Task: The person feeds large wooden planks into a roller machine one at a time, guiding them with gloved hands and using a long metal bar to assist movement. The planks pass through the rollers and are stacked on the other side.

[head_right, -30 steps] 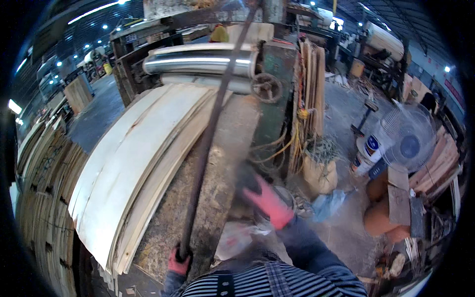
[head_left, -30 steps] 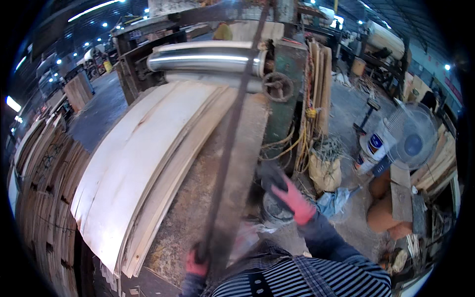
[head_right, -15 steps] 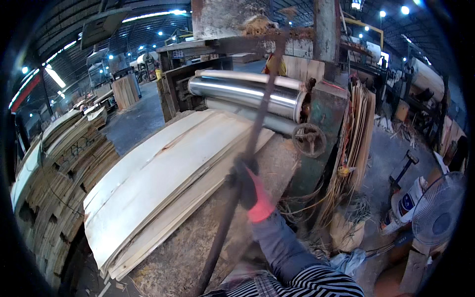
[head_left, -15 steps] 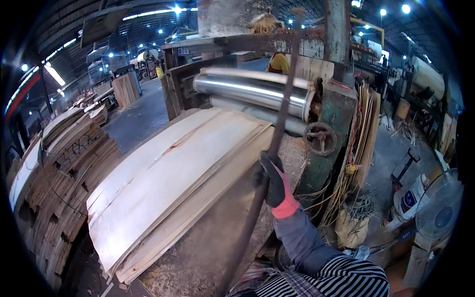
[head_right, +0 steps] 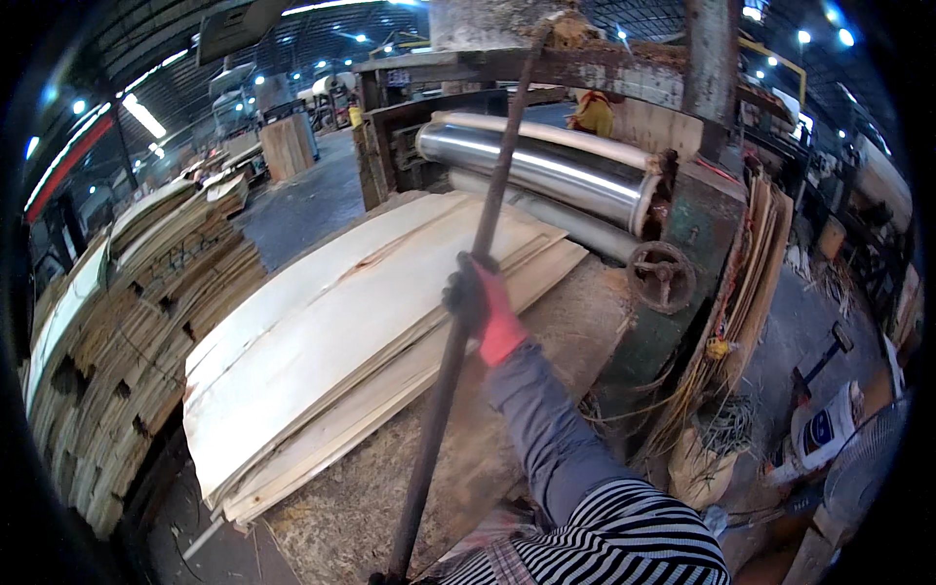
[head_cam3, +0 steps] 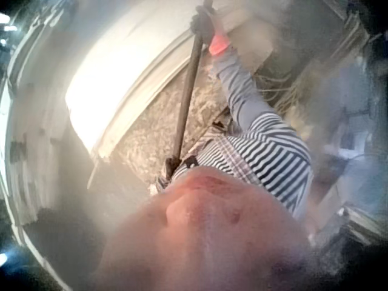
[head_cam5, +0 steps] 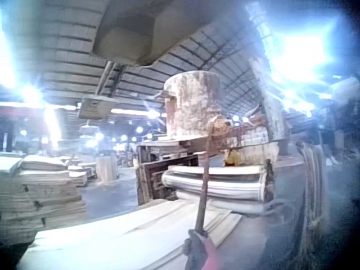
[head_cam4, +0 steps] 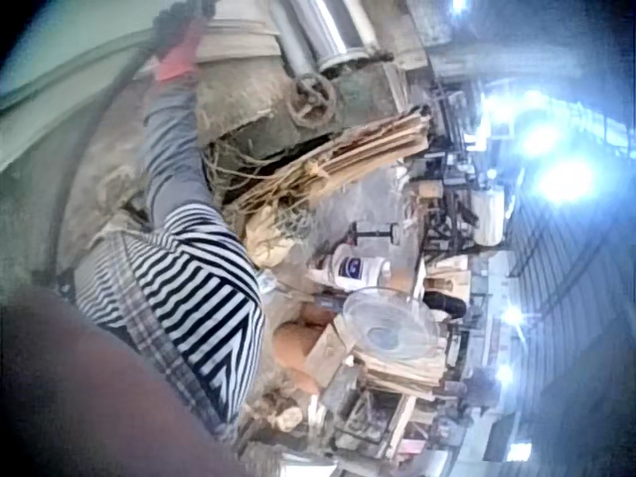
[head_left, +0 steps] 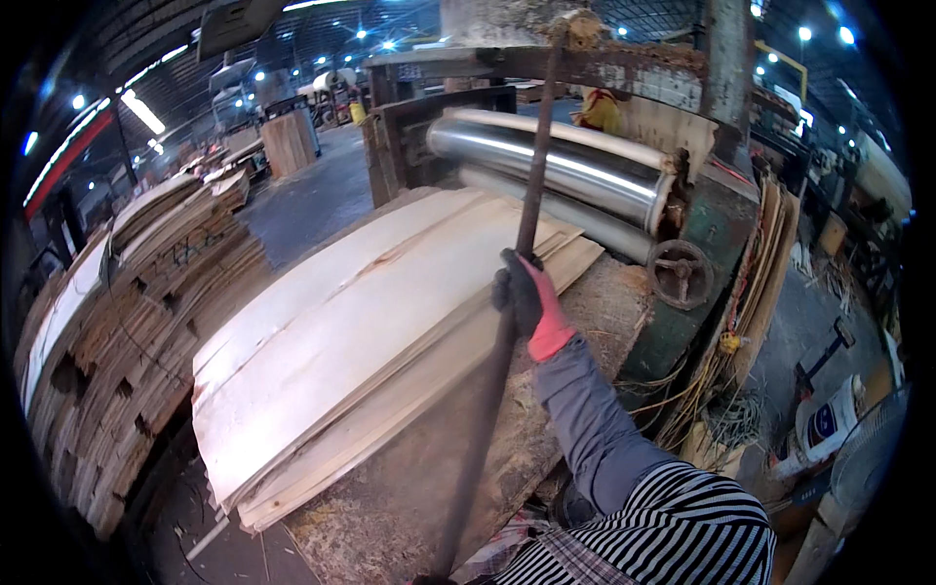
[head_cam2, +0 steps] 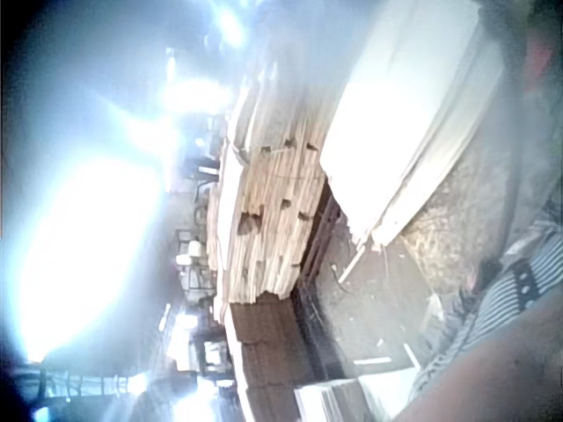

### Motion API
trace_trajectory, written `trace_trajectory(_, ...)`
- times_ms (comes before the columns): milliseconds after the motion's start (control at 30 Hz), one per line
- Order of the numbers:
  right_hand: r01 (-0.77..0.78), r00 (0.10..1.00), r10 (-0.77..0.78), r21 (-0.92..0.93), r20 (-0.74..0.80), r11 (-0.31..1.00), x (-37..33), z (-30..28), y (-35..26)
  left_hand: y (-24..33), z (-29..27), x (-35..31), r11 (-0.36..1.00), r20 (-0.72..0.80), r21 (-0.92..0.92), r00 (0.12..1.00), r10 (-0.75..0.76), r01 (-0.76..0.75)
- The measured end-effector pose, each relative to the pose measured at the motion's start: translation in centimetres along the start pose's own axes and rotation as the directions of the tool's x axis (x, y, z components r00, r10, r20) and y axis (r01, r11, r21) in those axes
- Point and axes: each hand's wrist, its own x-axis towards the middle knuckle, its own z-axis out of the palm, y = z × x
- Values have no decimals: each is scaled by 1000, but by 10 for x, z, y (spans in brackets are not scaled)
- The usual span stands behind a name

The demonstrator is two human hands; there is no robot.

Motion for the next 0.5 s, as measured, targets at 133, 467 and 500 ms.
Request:
trace_trajectory(133,30,999,-33,-76,-38,997,13,-19,3,-4,0,14,999,-3,-29,1000,-22,22)
trace_trajectory(467,110,992,-101,-128,68,986,45,-56,-12,-9,22,72,994,-20,-61,995,-96,94)
trace_trajectory(500,153,982,-144,-70,124,986,62,-62,-22,-7,26,77,993,-15,-65,995,-103,102)
